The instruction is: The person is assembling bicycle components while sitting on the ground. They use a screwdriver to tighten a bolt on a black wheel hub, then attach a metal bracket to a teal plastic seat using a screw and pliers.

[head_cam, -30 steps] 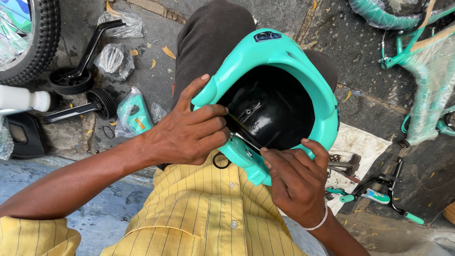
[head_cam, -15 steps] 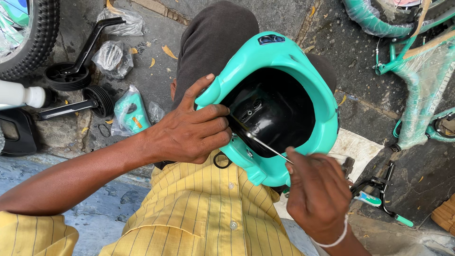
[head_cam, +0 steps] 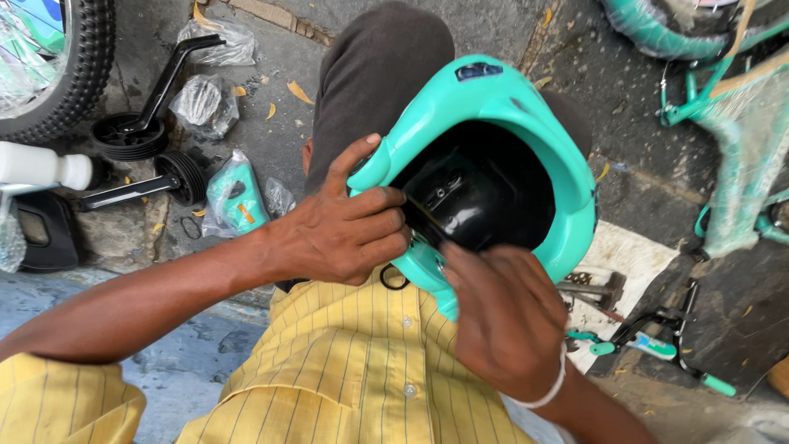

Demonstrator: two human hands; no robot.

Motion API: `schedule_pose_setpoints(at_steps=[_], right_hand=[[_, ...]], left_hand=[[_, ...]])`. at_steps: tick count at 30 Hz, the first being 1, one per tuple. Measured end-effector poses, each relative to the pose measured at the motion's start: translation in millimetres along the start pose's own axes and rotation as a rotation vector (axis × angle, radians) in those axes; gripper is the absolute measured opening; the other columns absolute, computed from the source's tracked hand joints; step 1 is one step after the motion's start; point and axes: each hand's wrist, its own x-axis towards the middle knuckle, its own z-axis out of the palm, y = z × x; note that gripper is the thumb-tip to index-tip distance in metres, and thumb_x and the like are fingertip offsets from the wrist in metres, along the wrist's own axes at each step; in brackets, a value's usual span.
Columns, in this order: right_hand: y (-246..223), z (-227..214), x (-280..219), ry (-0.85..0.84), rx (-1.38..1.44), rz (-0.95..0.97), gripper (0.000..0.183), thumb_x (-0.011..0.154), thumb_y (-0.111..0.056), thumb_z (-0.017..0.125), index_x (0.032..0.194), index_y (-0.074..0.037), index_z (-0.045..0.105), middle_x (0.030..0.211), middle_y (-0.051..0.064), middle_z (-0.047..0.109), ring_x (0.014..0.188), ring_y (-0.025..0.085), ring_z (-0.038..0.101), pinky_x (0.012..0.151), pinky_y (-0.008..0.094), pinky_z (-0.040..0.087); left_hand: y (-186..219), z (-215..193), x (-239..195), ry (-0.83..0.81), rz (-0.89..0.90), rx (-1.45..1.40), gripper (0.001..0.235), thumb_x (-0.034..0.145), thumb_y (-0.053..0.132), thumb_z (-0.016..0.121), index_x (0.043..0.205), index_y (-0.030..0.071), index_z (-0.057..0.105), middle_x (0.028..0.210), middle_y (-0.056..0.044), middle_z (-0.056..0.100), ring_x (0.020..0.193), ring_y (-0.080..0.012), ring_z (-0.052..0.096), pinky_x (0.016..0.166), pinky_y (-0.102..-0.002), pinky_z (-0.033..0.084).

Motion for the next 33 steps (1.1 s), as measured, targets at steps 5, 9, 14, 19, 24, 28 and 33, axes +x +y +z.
schedule_pose_setpoints(at_steps=[5,9,14,19,24,28,33], right_hand=[[-8,-10,36,-0.206,-0.121,-0.135,0.043,0.068,0.006,0.069,0.111,0.011,0.068,0.078,0.017,0.067,0.071,0.034,0.067,0.066,0.045,0.052],[0,-43,17,0.030,0.006,0.162,0.020,0.089,0.014,0.068,0.107,0.005,0.067,0.095,0.017,0.074,0.085,0.028,0.072,0.079,0.034,0.056],[23,-28,-23,-0.080,-0.053,0.153,0.024,0.086,0.012,0.065,0.106,-0.001,0.071,0.100,0.012,0.076,0.088,0.024,0.072,0.100,0.045,0.050],[33,-12,-41,-0.101,-0.057,0.117,0.030,0.083,0.012,0.064,0.106,-0.006,0.072,0.099,0.007,0.077,0.090,0.020,0.072,0.113,0.047,0.038],[31,-8,-40,-0.217,-0.210,0.140,0.036,0.081,0.009,0.066,0.115,0.000,0.072,0.097,0.009,0.076,0.092,0.022,0.069,0.115,0.049,0.035],[28,-7,-36,-0.283,-0.274,0.145,0.039,0.078,0.006,0.066,0.117,0.002,0.072,0.098,0.010,0.075,0.095,0.023,0.068,0.117,0.051,0.033],[19,-6,-33,-0.244,-0.315,0.165,0.041,0.076,0.007,0.065,0.116,0.001,0.073,0.096,0.009,0.075,0.092,0.022,0.067,0.117,0.053,0.032]], left_hand=[[2,-1,1,0.003,0.005,0.024,0.008,0.084,0.008,0.069,0.087,0.011,0.062,0.090,-0.004,0.059,0.110,-0.0212,0.065,0.121,-0.071,0.022],[1,-2,-4,-0.023,-0.027,0.036,0.008,0.082,0.009,0.069,0.086,0.010,0.062,0.088,-0.003,0.059,0.110,-0.0202,0.066,0.119,-0.071,0.023],[-5,2,-4,0.002,-0.034,0.021,0.009,0.089,0.004,0.069,0.090,0.010,0.063,0.090,-0.002,0.059,0.111,-0.0186,0.065,0.123,-0.070,0.022],[-4,3,-1,-0.028,-0.042,0.026,0.007,0.090,0.007,0.070,0.093,0.010,0.065,0.089,-0.001,0.059,0.111,-0.0173,0.065,0.123,-0.070,0.023],[-1,3,-2,-0.019,-0.059,-0.008,0.019,0.095,0.015,0.075,0.113,0.010,0.075,0.088,0.002,0.057,0.109,-0.0145,0.063,0.123,-0.068,0.023],[2,2,-1,-0.038,-0.059,0.018,0.019,0.090,0.013,0.075,0.109,0.012,0.075,0.088,0.003,0.058,0.109,-0.0147,0.063,0.123,-0.067,0.024],[1,-1,-1,-0.021,-0.093,-0.017,0.019,0.089,0.011,0.075,0.108,0.011,0.075,0.086,0.002,0.057,0.107,-0.0146,0.063,0.123,-0.068,0.024]])
